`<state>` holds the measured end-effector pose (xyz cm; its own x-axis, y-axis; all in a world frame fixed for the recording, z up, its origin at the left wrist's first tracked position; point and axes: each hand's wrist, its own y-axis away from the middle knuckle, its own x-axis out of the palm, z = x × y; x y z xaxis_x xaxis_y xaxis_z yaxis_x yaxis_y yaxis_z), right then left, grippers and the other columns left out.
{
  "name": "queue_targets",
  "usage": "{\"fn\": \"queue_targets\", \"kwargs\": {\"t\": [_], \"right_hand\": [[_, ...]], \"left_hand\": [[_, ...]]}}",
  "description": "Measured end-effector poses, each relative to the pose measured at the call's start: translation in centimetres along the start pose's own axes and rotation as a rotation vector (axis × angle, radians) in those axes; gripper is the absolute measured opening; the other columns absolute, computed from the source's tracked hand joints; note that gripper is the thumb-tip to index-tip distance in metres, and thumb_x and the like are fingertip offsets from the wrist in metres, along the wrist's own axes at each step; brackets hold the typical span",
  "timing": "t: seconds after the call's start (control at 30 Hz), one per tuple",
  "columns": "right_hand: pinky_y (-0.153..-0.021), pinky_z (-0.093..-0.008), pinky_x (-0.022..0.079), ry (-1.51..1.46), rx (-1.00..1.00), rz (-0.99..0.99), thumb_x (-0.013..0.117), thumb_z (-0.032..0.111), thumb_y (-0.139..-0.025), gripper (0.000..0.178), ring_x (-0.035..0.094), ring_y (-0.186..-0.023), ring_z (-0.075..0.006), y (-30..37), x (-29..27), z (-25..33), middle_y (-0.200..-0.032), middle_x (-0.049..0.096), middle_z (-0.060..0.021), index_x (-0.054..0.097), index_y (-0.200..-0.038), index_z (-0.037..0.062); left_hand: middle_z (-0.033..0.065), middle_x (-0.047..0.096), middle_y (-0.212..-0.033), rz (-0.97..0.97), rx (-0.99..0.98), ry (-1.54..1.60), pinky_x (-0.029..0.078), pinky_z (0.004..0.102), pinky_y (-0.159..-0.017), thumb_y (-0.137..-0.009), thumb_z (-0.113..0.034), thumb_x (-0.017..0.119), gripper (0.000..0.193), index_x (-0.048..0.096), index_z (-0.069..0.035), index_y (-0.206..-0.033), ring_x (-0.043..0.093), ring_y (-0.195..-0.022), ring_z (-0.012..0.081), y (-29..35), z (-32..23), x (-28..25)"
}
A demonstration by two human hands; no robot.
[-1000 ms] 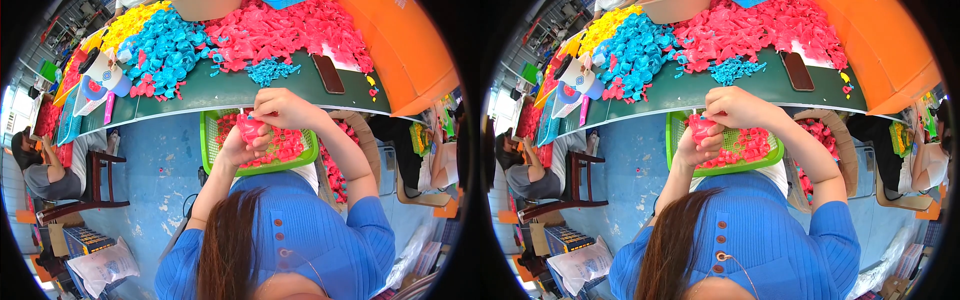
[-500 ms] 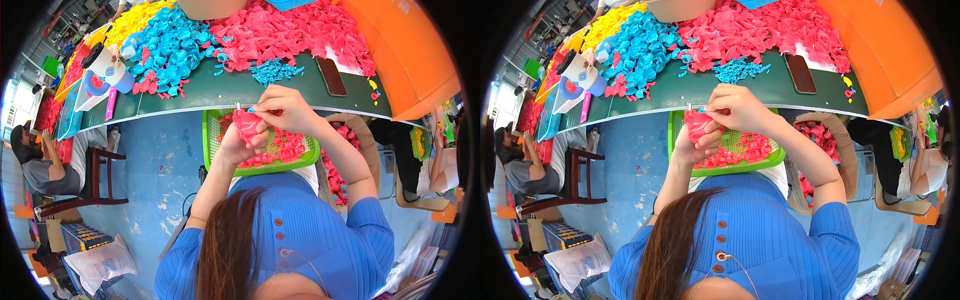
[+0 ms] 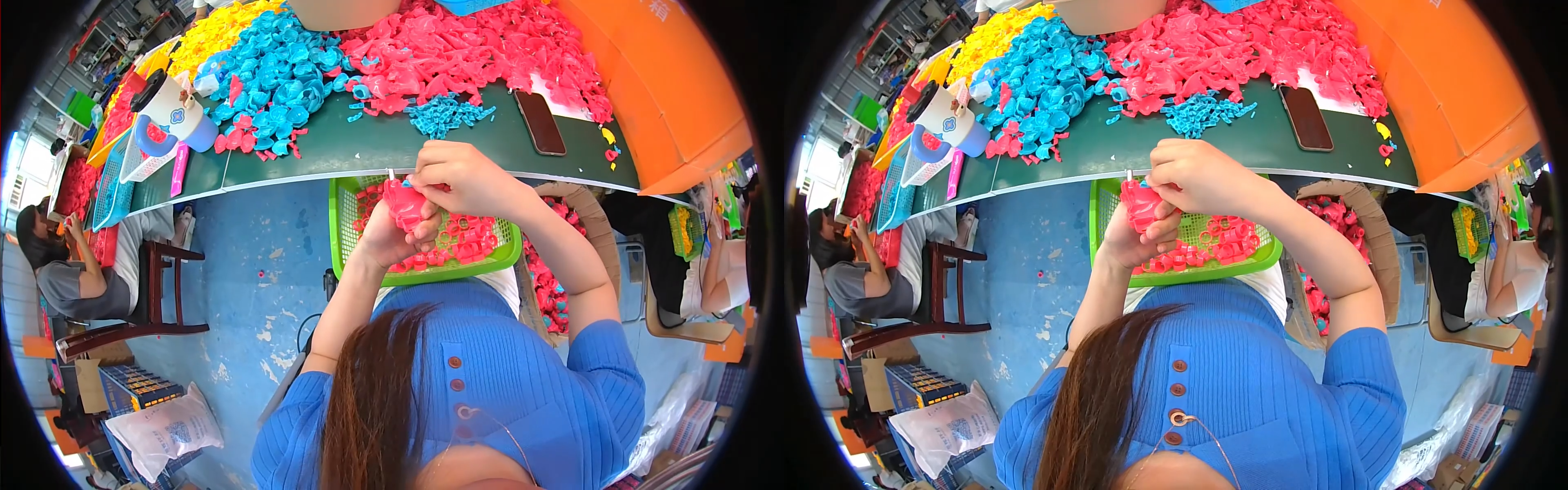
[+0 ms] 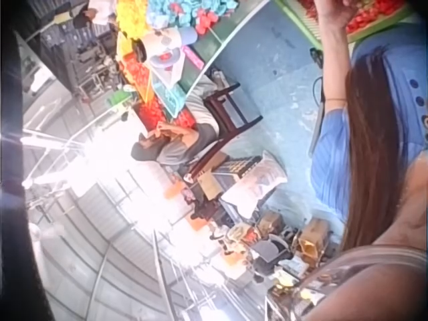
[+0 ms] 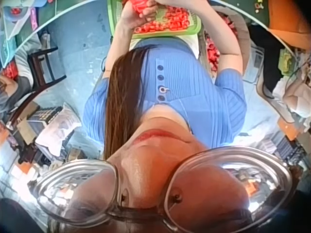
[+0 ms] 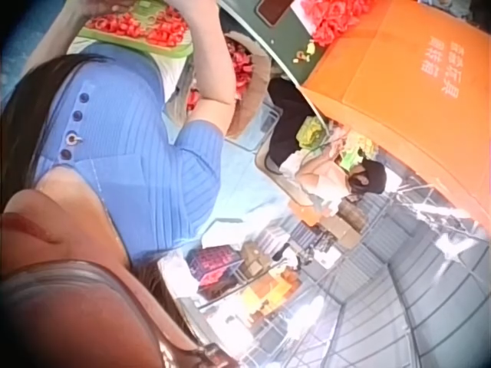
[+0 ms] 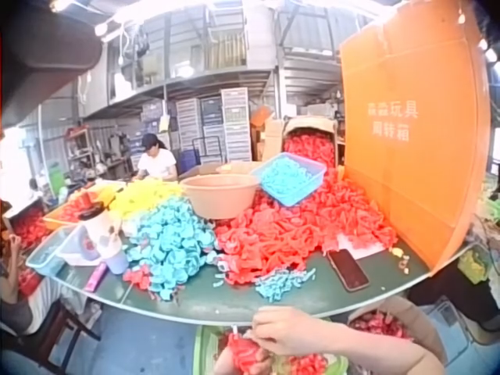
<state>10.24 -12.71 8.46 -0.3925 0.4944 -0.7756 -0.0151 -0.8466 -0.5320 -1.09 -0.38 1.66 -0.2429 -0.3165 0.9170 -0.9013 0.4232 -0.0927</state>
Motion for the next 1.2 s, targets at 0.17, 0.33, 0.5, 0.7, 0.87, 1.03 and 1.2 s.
{"fn": "queue_targets", "kwargs": {"t": [0.17,0.33,0.5,0.7,0.87,1.03,1.2], "right_hand": [[-0.058,-0.0319,0.044,-0.152,0.136,0.010,0.065,0.001,-0.071,0.006,0.054,-0.067,-0.0221,-0.1,-0.4,0.4,-0.070,0.053,-0.0079,0.061,-0.075,-0.0012],[-0.059,-0.0325,0.044,-0.118,0.116,-0.074,0.065,0.001,-0.071,0.007,0.054,-0.068,-0.0225,-0.2,0.2,0.6,-0.070,0.052,-0.0085,0.060,-0.074,-0.0015],[-0.063,-0.0327,0.044,-0.027,0.005,0.092,0.063,0.000,-0.074,0.005,0.053,-0.073,-0.0233,-0.5,0.1,0.6,-0.073,0.053,-0.0080,0.061,-0.078,-0.0002],[-0.066,-0.0327,0.047,-0.215,0.154,-0.140,0.062,0.001,-0.075,0.004,0.056,-0.078,-0.0243,-0.1,0.3,1.2,-0.079,0.058,-0.0085,0.061,-0.079,0.0016],[-0.068,-0.0342,0.047,-0.325,0.241,-0.221,0.062,-0.001,-0.075,0.007,0.058,-0.079,-0.0266,1.3,2.8,0.7,-0.085,0.061,-0.0104,0.059,-0.081,0.0010],[-0.067,-0.0348,0.046,-0.188,0.197,-0.318,0.060,-0.003,-0.074,0.009,0.057,-0.079,-0.0281,1.9,3.8,0.9,-0.083,0.060,-0.0114,0.054,-0.080,-0.0007],[-0.067,-0.0298,0.048,-0.193,0.300,-0.393,0.061,-0.007,-0.073,0.012,0.059,-0.079,-0.0241,2.5,4.3,1.4,-0.084,0.059,-0.0111,0.056,-0.084,-0.0028]], "left_hand": [[0.0055,0.050,-0.056,-0.069,0.034,-0.063,0.042,0.0257,-0.046,-0.091,-0.038,0.030,0.039,0.050,-0.008,-0.076,0.041,-0.039,0.0088,0.0,0.2,0.1],[0.0060,0.051,-0.057,-0.059,0.056,-0.062,0.043,0.0259,-0.046,-0.091,-0.039,0.030,0.040,0.050,-0.007,-0.076,0.042,-0.039,0.0086,0.0,0.1,-0.2],[0.0054,0.050,-0.056,-0.063,0.026,-0.109,0.043,0.0250,-0.047,-0.091,-0.040,0.030,0.041,0.050,-0.008,-0.076,0.041,-0.039,0.0084,-0.1,0.2,-0.6],[0.0059,0.052,-0.057,-0.004,0.018,-0.014,0.044,0.0254,-0.049,-0.090,-0.043,0.030,0.045,0.052,-0.007,-0.078,0.044,-0.040,0.0102,0.1,-0.3,-0.5],[0.0046,0.054,-0.061,-0.303,0.116,-0.490,0.047,0.0264,-0.051,-0.092,-0.038,0.031,0.039,0.053,-0.006,-0.085,0.052,-0.048,0.0141,0.0,0.0,-0.4],[0.0020,0.055,-0.073,-0.608,0.266,-0.539,0.045,0.0250,-0.054,-0.090,-0.031,0.041,0.028,0.054,-0.006,-0.094,0.055,-0.064,0.0122,-0.9,1.4,-1.7],[-0.0001,0.054,-0.089,-0.593,0.491,-0.522,0.044,0.0228,-0.065,-0.091,-0.018,0.045,0.017,0.051,-0.006,-0.101,0.053,-0.076,0.0075,-1.9,2.1,-2.0]]}}
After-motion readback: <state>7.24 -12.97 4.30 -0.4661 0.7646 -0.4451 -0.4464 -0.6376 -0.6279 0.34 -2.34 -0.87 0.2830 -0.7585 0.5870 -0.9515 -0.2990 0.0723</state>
